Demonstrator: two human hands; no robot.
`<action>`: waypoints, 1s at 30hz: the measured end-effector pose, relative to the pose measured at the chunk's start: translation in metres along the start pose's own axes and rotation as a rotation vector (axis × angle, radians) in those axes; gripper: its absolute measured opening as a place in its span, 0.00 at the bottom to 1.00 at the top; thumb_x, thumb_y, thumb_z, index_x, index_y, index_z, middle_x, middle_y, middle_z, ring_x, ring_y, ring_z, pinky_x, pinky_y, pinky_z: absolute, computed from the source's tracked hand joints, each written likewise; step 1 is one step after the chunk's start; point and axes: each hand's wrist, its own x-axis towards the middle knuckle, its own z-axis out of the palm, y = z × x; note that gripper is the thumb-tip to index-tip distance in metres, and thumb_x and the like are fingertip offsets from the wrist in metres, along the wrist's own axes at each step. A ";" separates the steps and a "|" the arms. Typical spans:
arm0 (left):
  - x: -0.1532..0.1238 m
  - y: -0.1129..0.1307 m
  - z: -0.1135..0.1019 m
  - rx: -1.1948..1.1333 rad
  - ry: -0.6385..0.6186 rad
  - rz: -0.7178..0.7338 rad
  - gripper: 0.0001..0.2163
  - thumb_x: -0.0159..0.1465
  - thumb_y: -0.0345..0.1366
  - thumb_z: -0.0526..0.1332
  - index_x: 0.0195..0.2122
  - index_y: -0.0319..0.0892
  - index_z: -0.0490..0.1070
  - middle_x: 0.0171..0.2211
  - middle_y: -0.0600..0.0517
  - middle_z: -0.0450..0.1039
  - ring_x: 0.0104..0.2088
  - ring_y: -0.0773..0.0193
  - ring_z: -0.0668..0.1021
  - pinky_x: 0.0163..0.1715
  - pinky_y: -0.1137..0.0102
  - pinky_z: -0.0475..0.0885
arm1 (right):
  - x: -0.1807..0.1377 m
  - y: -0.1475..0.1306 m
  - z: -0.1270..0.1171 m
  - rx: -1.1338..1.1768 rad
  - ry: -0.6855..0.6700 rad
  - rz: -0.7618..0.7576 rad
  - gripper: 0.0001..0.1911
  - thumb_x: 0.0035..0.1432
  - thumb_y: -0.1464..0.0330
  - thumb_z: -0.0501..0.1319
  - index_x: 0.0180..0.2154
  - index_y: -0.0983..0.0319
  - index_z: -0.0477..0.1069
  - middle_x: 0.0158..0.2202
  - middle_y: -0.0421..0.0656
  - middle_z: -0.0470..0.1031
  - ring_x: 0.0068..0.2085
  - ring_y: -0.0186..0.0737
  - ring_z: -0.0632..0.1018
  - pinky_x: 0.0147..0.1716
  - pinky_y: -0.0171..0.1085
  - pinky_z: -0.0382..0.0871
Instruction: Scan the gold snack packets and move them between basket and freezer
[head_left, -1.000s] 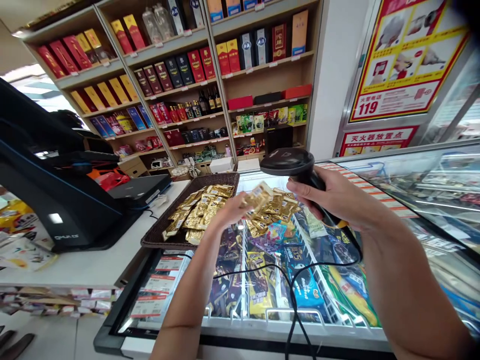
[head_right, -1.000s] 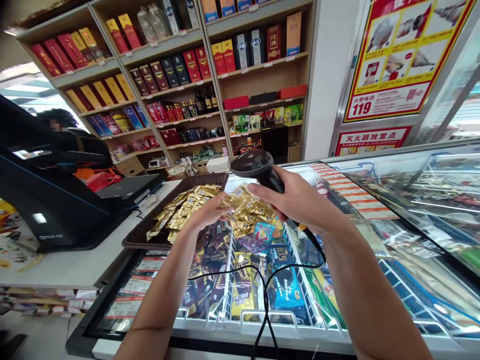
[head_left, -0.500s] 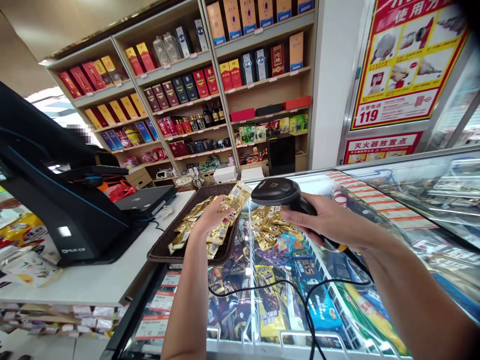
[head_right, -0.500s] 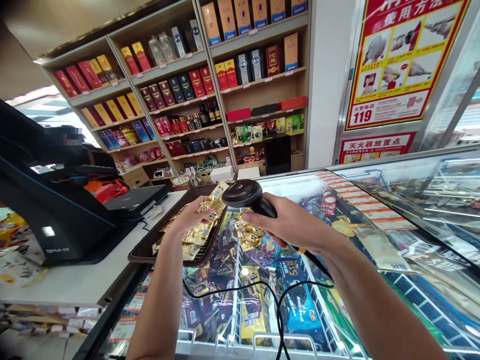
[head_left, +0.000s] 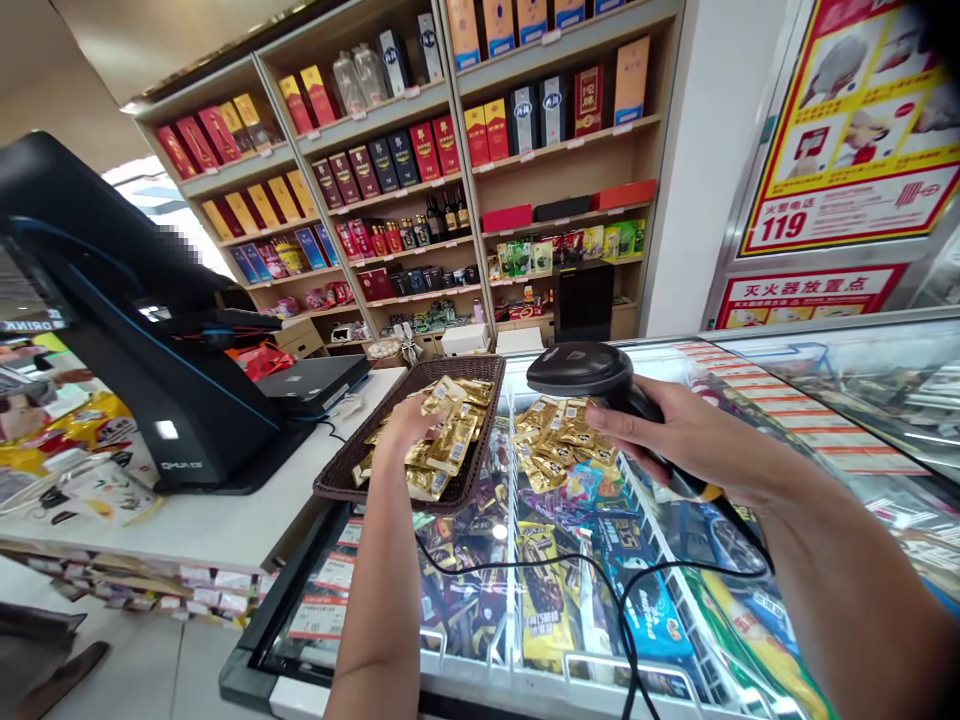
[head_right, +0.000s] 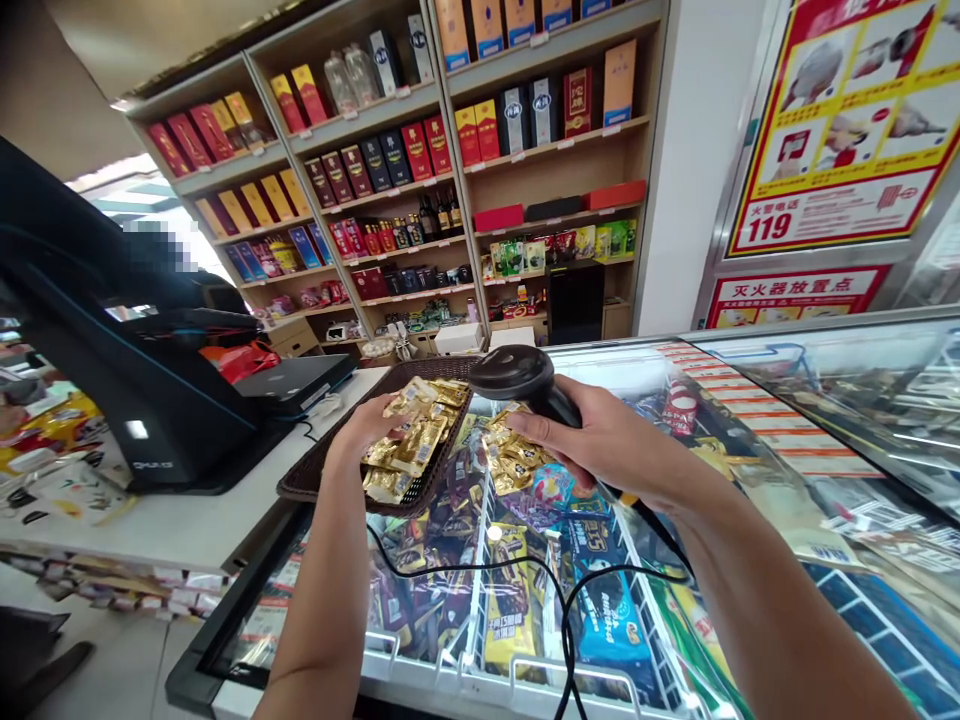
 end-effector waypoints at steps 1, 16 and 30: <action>0.004 -0.006 -0.003 0.037 0.035 -0.024 0.18 0.60 0.34 0.63 0.52 0.38 0.69 0.51 0.38 0.74 0.40 0.52 0.81 0.38 0.68 0.72 | 0.001 0.000 0.000 0.000 0.005 0.001 0.24 0.49 0.47 0.66 0.32 0.60 0.67 0.19 0.35 0.65 0.16 0.29 0.64 0.18 0.33 0.58; -0.033 0.067 0.075 0.238 -0.155 0.487 0.15 0.67 0.46 0.54 0.44 0.44 0.75 0.45 0.46 0.76 0.45 0.55 0.78 0.45 0.64 0.72 | 0.004 0.003 -0.013 -0.039 0.086 -0.063 0.23 0.50 0.48 0.67 0.31 0.61 0.66 0.18 0.36 0.66 0.17 0.30 0.65 0.17 0.32 0.57; -0.021 0.063 0.167 0.182 -0.099 0.462 0.22 0.59 0.35 0.66 0.54 0.39 0.65 0.52 0.42 0.72 0.53 0.52 0.73 0.50 0.63 0.67 | -0.001 -0.001 -0.022 -0.029 0.093 -0.078 0.22 0.51 0.50 0.67 0.35 0.60 0.67 0.17 0.35 0.66 0.16 0.31 0.66 0.15 0.32 0.56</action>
